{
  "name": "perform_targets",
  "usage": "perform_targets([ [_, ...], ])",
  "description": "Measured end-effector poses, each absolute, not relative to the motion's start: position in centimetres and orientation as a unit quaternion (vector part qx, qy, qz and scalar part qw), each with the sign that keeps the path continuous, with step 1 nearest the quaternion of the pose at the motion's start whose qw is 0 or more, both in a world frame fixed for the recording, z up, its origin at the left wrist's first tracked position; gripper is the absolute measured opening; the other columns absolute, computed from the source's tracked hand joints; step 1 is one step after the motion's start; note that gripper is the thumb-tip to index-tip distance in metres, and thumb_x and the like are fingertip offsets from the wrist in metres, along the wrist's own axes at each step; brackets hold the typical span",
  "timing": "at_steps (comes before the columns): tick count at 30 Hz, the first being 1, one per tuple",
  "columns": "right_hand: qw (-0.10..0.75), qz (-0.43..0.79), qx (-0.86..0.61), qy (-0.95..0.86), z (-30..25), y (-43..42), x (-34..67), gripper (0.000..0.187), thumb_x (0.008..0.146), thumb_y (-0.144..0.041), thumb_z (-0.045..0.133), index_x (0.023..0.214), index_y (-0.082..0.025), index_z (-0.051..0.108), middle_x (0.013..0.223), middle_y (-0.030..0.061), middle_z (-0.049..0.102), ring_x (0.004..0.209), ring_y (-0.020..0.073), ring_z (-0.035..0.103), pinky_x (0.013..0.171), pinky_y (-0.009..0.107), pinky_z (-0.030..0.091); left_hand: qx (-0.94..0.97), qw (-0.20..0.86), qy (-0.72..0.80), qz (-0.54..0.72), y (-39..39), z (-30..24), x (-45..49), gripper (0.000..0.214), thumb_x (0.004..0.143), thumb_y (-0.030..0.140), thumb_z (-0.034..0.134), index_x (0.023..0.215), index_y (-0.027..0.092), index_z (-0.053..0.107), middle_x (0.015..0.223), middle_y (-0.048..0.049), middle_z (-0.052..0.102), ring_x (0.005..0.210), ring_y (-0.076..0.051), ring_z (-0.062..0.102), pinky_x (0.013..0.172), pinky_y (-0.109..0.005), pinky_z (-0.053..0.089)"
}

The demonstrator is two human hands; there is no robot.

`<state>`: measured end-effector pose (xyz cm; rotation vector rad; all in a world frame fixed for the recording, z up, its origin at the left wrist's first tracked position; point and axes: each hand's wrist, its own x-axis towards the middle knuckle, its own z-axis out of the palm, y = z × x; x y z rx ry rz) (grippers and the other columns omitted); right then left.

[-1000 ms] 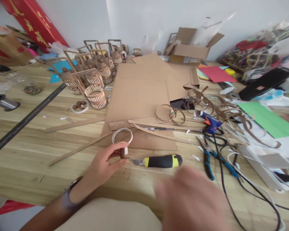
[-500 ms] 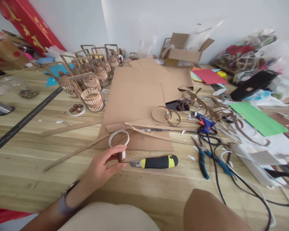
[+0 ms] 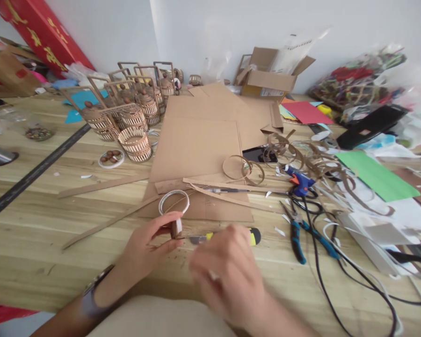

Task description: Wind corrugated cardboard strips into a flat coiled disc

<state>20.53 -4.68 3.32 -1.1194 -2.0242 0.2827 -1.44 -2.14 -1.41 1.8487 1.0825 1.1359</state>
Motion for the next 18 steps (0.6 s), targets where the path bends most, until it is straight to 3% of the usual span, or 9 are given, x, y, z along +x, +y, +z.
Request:
perform_targets([
  [3, 0.413, 0.158, -0.462, -0.769, 2.5, -2.0, 18.6, 0.013, 0.095, -0.021, 0.057, 0.088, -0.024, 0.067, 0.070, -0.0008, 0.066, 0.065, 0.0150, 0.062, 0.063, 0.030, 0.049, 0.754, 0.286, 0.401, 0.434, -2.2, -1.6, -1.6, 0.033, 0.094, 0.028, 0.064, 0.126, 0.024, 0.057, 0.113, -0.0075, 0.074, 0.095, -0.018, 0.073, 0.083, -0.029, 0.060],
  [8, 0.372, 0.266, -0.479, -0.750, 1.5, -0.7, 17.6, 0.014, 0.091, -0.023, 0.061, 0.080, -0.025, 0.070, 0.065, -0.0030, 0.066, 0.061, 0.0139, 0.062, 0.058, 0.026, 0.046, 0.803, 0.196, 0.383, 0.413, -2.1, -1.8, -1.7, 0.029, 0.098, 0.027, 0.058, 0.125, 0.020, 0.055, 0.122, -0.0144, 0.070, 0.111, -0.022, 0.070, 0.093, -0.032, 0.057],
  [18, 0.322, 0.170, -0.437, -0.823, 0.9, -0.9, 17.9, 0.009, 0.092, -0.020, 0.062, 0.083, -0.021, 0.064, 0.070, 0.0005, 0.067, 0.068, 0.0164, 0.064, 0.066, 0.029, 0.046, 0.833, 0.079, 0.413, 0.360, -2.6, -2.0, -1.6, 0.028, 0.102, 0.026, 0.046, 0.126, 0.017, 0.057, 0.121, -0.0169, 0.069, 0.102, -0.026, 0.073, 0.083, -0.037, 0.062],
])
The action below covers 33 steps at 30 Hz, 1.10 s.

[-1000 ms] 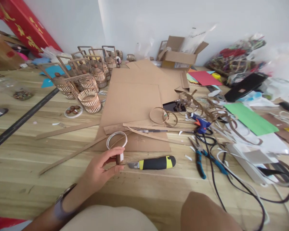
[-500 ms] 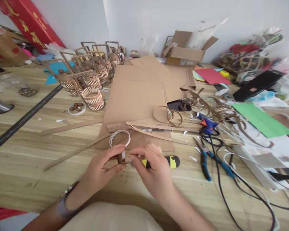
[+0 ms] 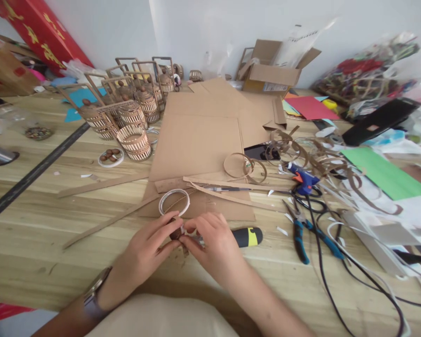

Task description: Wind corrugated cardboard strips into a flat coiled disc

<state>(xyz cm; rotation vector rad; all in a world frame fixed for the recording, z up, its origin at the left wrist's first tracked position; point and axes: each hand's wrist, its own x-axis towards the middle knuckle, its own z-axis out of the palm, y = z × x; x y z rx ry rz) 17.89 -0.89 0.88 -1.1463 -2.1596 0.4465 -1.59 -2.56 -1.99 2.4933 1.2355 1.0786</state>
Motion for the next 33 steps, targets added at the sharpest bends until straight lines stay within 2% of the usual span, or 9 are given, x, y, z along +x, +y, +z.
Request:
perform_targets([
  [3, 0.325, 0.172, -0.436, -0.821, 1.1, -1.1, 17.9, 0.006, 0.091, -0.019, 0.063, 0.086, -0.021, 0.064, 0.071, -0.0001, 0.068, 0.068, 0.0163, 0.065, 0.066, 0.029, 0.047, 0.828, 0.090, 0.417, 0.364, -2.5, -2.0, -1.5, 0.029, 0.101, 0.025, 0.049, 0.129, 0.019, 0.055, 0.123, -0.0154, 0.069, 0.105, -0.025, 0.072, 0.085, -0.038, 0.062],
  [7, 0.354, 0.172, -0.443, -0.805, 1.0, -1.5, 17.7, 0.015, 0.095, -0.016, 0.054, 0.092, -0.022, 0.067, 0.071, -0.0004, 0.071, 0.066, 0.0158, 0.066, 0.065, 0.029, 0.050, 0.821, 0.111, 0.416, 0.374, -2.3, -2.1, -1.3, 0.030, 0.100, 0.026, 0.052, 0.129, 0.020, 0.055, 0.122, -0.0151, 0.069, 0.104, -0.025, 0.072, 0.086, -0.036, 0.062],
  [19, 0.379, 0.155, -0.453, -0.792, 0.1, -1.9, 17.4, 0.015, 0.097, -0.018, 0.054, 0.091, -0.021, 0.067, 0.074, 0.0008, 0.073, 0.067, 0.0163, 0.067, 0.064, 0.028, 0.051, 0.823, 0.115, 0.418, 0.368, -2.4, -2.5, -1.3, 0.033, 0.098, 0.024, 0.055, 0.131, 0.020, 0.055, 0.122, -0.0156, 0.069, 0.104, -0.026, 0.072, 0.087, -0.038, 0.061],
  [33, 0.383, 0.075, -0.419, -0.820, -0.6, -2.0, 16.9, 0.015, 0.098, -0.011, 0.049, 0.095, -0.020, 0.061, 0.077, 0.0027, 0.072, 0.068, 0.0173, 0.065, 0.066, 0.031, 0.050, 0.818, 0.107, 0.426, 0.372, -2.5, -2.7, -1.3, 0.032, 0.098, 0.024, 0.056, 0.129, 0.020, 0.057, 0.120, -0.0146, 0.071, 0.105, -0.026, 0.072, 0.087, -0.038, 0.061],
])
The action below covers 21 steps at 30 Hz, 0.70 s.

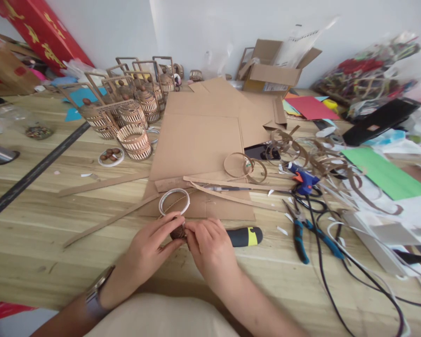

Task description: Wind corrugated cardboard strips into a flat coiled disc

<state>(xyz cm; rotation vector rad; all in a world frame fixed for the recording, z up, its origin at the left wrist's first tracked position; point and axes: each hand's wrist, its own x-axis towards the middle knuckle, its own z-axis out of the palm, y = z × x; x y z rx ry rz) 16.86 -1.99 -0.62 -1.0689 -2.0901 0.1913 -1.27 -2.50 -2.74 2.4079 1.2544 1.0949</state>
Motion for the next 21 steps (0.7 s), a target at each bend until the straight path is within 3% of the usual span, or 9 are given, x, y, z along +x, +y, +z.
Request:
perform_targets([
  [21, 0.376, 0.074, -0.409, -0.828, -1.26, -1.79, 17.05, 0.016, 0.098, -0.011, 0.048, 0.096, -0.018, 0.062, 0.076, 0.0034, 0.071, 0.067, 0.0171, 0.063, 0.067, 0.032, 0.049, 0.808, 0.120, 0.427, 0.387, -2.30, -2.81, -1.17, 0.032, 0.096, 0.021, 0.058, 0.129, 0.020, 0.058, 0.119, -0.0148, 0.072, 0.104, -0.026, 0.073, 0.086, -0.038, 0.062],
])
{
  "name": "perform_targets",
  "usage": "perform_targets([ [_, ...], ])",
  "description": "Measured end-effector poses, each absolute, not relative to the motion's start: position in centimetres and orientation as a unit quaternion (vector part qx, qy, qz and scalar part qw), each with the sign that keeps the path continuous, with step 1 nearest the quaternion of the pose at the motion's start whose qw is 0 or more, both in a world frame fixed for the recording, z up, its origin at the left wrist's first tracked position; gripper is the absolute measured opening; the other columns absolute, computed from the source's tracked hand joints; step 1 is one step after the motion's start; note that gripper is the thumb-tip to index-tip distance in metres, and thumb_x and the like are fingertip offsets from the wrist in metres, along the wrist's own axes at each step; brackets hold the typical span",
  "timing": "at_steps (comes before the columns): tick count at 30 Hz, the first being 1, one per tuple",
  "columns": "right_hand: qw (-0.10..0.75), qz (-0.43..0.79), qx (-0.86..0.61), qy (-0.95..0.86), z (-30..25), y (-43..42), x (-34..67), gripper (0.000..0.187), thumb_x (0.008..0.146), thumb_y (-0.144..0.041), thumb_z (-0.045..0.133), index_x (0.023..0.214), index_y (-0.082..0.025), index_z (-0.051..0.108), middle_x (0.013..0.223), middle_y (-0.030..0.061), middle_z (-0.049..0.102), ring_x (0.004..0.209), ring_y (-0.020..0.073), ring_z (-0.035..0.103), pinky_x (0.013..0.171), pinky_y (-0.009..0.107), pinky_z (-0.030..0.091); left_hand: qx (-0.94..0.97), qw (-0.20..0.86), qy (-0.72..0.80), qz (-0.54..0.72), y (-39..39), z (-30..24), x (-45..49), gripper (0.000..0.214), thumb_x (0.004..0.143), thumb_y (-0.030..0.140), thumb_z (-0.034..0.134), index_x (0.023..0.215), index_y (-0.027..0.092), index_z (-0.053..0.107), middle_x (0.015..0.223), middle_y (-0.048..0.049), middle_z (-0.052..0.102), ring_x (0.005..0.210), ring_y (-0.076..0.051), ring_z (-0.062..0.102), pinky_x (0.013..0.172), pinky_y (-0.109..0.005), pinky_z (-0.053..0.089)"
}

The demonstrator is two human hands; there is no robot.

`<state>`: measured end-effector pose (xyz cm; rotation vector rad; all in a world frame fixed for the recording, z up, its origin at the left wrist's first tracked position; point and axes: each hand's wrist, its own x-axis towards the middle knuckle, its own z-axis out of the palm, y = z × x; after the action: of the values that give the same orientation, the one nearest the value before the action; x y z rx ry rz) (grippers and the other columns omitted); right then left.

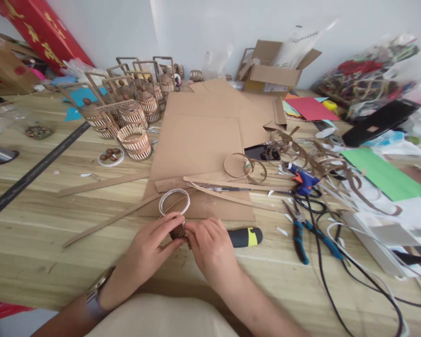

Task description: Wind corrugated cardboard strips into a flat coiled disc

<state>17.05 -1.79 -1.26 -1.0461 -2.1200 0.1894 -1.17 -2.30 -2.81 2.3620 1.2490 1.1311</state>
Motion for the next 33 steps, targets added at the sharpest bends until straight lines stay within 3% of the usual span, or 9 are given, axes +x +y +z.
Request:
perform_targets([
  [10, 0.364, 0.049, -0.410, -0.835, -1.03, -1.64, 17.13, 0.017, 0.098, -0.010, 0.047, 0.089, -0.018, 0.058, 0.073, 0.0032, 0.068, 0.064, 0.0175, 0.060, 0.066, 0.031, 0.047, 0.815, 0.103, 0.429, 0.376, -2.46, -2.71, -1.09, 0.028, 0.099, 0.026, 0.055, 0.125, 0.019, 0.059, 0.117, -0.0143, 0.073, 0.104, -0.025, 0.073, 0.086, -0.038, 0.062],
  [17, 0.386, 0.097, -0.416, -0.818, -0.83, -1.65, 17.23, 0.015, 0.094, -0.009, 0.053, 0.098, -0.020, 0.062, 0.078, 0.0017, 0.071, 0.070, 0.0168, 0.065, 0.070, 0.031, 0.047, 0.810, 0.115, 0.430, 0.382, -2.18, -2.41, -1.01, 0.027, 0.099, 0.021, 0.053, 0.125, 0.019, 0.057, 0.117, -0.0138, 0.072, 0.102, -0.024, 0.073, 0.084, -0.035, 0.062],
  [25, 0.369, 0.033, -0.419, -0.829, -1.28, -1.74, 17.23, 0.013, 0.093, -0.010, 0.056, 0.086, -0.019, 0.060, 0.071, 0.0007, 0.069, 0.064, 0.0156, 0.063, 0.071, 0.031, 0.042, 0.818, 0.105, 0.442, 0.353, -2.49, -2.61, -0.80, 0.025, 0.099, 0.019, 0.051, 0.123, 0.018, 0.057, 0.115, -0.0141, 0.071, 0.097, -0.026, 0.073, 0.079, -0.038, 0.063],
  [33, 0.347, 0.045, -0.436, -0.829, -1.07, -1.74, 17.38, 0.015, 0.090, -0.010, 0.055, 0.078, -0.019, 0.059, 0.064, -0.0017, 0.060, 0.061, 0.0148, 0.055, 0.070, 0.029, 0.036, 0.816, 0.101, 0.445, 0.355, -2.45, -3.01, -0.82, 0.039, 0.098, 0.022, 0.054, 0.135, 0.014, 0.047, 0.112, -0.0169, 0.073, 0.097, -0.027, 0.073, 0.081, -0.041, 0.062],
])
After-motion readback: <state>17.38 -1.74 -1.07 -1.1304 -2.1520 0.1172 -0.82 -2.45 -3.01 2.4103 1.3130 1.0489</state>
